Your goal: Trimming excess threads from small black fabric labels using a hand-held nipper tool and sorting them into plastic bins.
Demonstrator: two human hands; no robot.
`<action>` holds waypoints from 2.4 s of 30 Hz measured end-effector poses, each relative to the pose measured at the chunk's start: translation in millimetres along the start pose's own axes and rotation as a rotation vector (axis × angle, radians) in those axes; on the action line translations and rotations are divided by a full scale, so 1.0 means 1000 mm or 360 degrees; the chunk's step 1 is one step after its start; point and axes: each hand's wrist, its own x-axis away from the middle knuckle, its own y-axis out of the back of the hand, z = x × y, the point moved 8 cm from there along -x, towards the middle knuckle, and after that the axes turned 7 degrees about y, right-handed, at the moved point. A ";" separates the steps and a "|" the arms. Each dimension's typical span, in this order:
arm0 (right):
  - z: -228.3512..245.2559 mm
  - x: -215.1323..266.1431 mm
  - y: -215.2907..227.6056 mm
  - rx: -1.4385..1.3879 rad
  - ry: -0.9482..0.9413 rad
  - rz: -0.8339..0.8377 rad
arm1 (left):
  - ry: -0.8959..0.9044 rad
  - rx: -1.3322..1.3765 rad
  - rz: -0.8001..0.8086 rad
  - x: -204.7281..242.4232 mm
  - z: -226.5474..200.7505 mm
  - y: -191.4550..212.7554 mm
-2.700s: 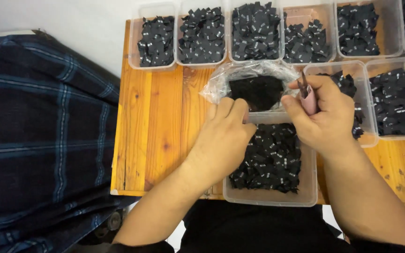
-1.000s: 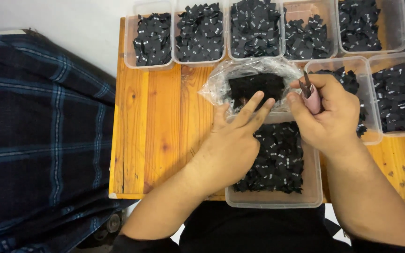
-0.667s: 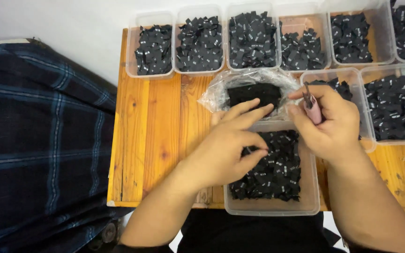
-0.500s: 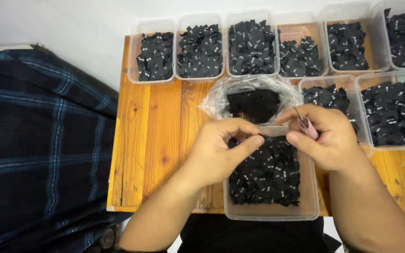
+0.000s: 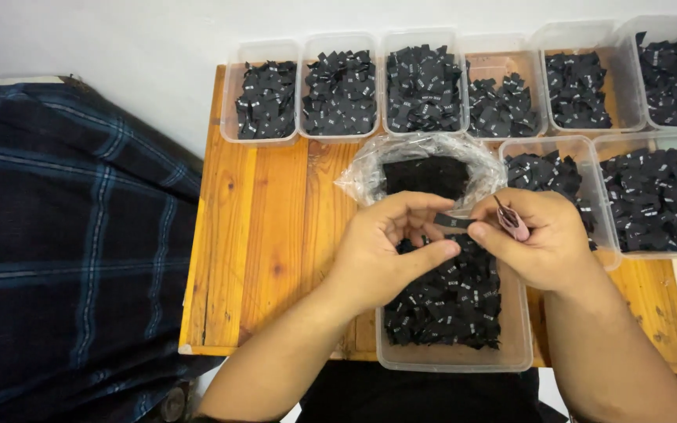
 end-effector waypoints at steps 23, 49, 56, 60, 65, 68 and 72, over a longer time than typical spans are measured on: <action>0.026 -0.022 -0.004 -0.0299 0.0072 -0.0144 | -0.0362 -0.0017 -0.0401 0.003 -0.015 0.006; 0.020 -0.016 0.000 -0.0641 0.0052 -0.0409 | -0.0191 0.0212 0.0003 -0.002 -0.010 -0.004; 0.027 -0.019 0.000 -0.0603 0.0018 -0.0491 | -0.0128 0.0229 -0.0198 -0.005 -0.001 0.002; 0.021 -0.017 -0.002 -0.0588 0.0015 -0.0498 | -0.0172 0.0220 -0.0260 -0.004 -0.004 0.007; 0.019 -0.015 -0.003 -0.0555 0.0038 -0.0456 | -0.0173 0.0222 -0.0262 -0.004 -0.003 0.005; -0.001 -0.006 0.001 -0.0581 0.0039 -0.0285 | -0.0094 0.0331 -0.0255 -0.010 0.014 0.007; 0.022 -0.012 -0.003 -0.0636 0.0114 -0.0206 | -0.0121 0.0440 -0.0223 -0.009 0.003 0.009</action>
